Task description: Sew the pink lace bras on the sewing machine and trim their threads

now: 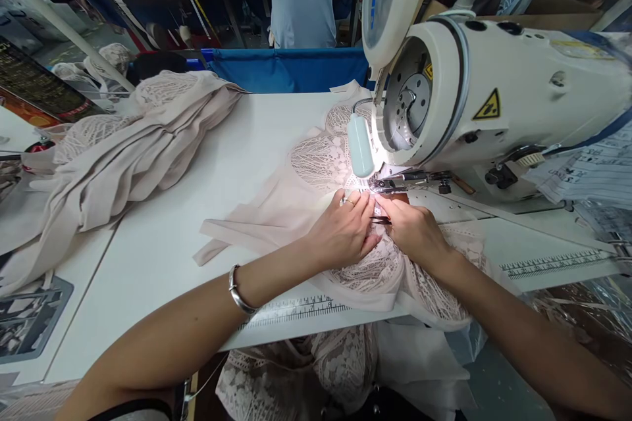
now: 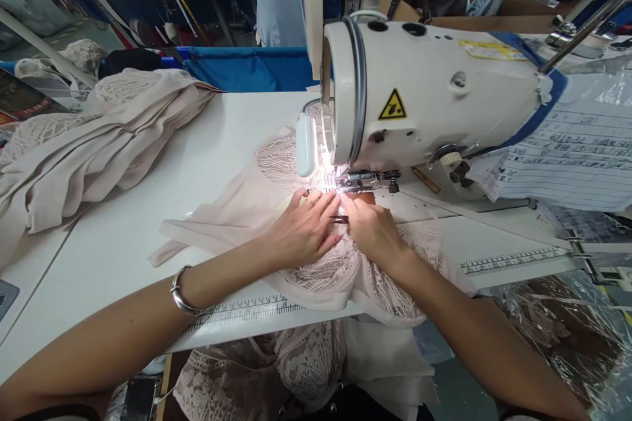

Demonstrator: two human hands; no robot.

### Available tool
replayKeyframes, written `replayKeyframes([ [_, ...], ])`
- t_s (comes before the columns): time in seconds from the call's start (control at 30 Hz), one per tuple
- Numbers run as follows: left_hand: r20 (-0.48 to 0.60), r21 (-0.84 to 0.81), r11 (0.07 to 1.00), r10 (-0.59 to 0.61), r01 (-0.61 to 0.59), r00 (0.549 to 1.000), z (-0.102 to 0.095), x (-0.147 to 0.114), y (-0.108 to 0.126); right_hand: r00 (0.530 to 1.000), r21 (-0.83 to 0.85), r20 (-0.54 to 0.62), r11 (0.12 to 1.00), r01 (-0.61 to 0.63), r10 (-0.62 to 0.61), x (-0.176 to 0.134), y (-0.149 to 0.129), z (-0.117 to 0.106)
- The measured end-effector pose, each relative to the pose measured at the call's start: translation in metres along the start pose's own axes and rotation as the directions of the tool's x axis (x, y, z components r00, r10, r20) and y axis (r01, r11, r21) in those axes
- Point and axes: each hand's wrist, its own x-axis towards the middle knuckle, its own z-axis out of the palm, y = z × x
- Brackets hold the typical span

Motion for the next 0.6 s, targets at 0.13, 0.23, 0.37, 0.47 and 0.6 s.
replayKeyframes([
  [0.13,0.007,-0.007,1.000,-0.021,0.021,1.000,0.001,0.000,-0.002,1.000,0.006,-0.001,1.000,0.001,-0.001,0.002,-0.001,-0.001],
  [0.23,-0.005,-0.002,1.000,-0.027,0.027,1.000,0.001,0.002,-0.004,0.998,0.029,0.042,0.998,-0.056,0.055,0.005,-0.002,-0.005],
  [0.37,-0.005,0.026,0.995,0.100,-0.100,0.995,-0.004,0.003,0.001,0.980,0.055,0.097,0.982,-0.181,0.175,0.006,0.000,-0.012],
  [0.47,0.030,-0.010,0.987,0.160,-0.160,0.987,-0.008,0.000,0.007,0.993,0.125,0.049,0.986,-0.114,0.109,0.003,0.005,-0.017],
  [0.6,0.059,-0.115,0.985,0.138,-0.130,0.989,-0.008,-0.002,0.002,1.000,0.175,0.017,0.985,-0.008,0.005,0.000,0.010,-0.018],
])
